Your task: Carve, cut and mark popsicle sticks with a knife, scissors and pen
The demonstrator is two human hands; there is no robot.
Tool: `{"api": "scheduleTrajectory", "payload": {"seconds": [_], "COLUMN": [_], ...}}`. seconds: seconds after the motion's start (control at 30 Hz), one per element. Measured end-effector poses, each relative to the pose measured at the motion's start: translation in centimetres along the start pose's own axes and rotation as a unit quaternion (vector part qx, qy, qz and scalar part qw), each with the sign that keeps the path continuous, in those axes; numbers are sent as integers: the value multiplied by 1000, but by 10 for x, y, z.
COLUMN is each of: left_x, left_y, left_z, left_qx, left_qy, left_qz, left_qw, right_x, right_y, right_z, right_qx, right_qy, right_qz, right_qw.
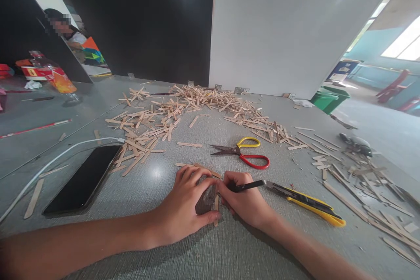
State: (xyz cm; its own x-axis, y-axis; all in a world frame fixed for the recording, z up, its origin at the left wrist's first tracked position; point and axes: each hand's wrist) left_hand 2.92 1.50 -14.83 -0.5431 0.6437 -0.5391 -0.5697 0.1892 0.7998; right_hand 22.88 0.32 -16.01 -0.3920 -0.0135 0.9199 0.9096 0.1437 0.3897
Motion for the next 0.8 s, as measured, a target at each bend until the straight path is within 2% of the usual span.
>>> {"api": "scheduleTrajectory", "payload": {"seconds": [0.8], "left_x": [1], "left_y": [0], "left_z": [0], "left_qx": [7], "left_qy": [-8], "left_qz": [-13], "left_qw": [1000], "right_x": [5], "right_y": [-2], "right_z": [2], "right_qx": [-2], "right_qy": [-19], "right_qz": [14], "right_qw": [1000]}}
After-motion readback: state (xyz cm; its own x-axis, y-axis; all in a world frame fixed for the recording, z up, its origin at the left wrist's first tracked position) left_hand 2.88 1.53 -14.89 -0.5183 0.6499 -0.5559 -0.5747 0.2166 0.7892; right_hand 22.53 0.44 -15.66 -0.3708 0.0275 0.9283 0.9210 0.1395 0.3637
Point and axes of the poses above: each hand's wrist, its own z-axis towards the middle knuckle, its own y-axis out of the back of the hand, x = y × z, and after that the axes turned 1 degree about -x, right-handed
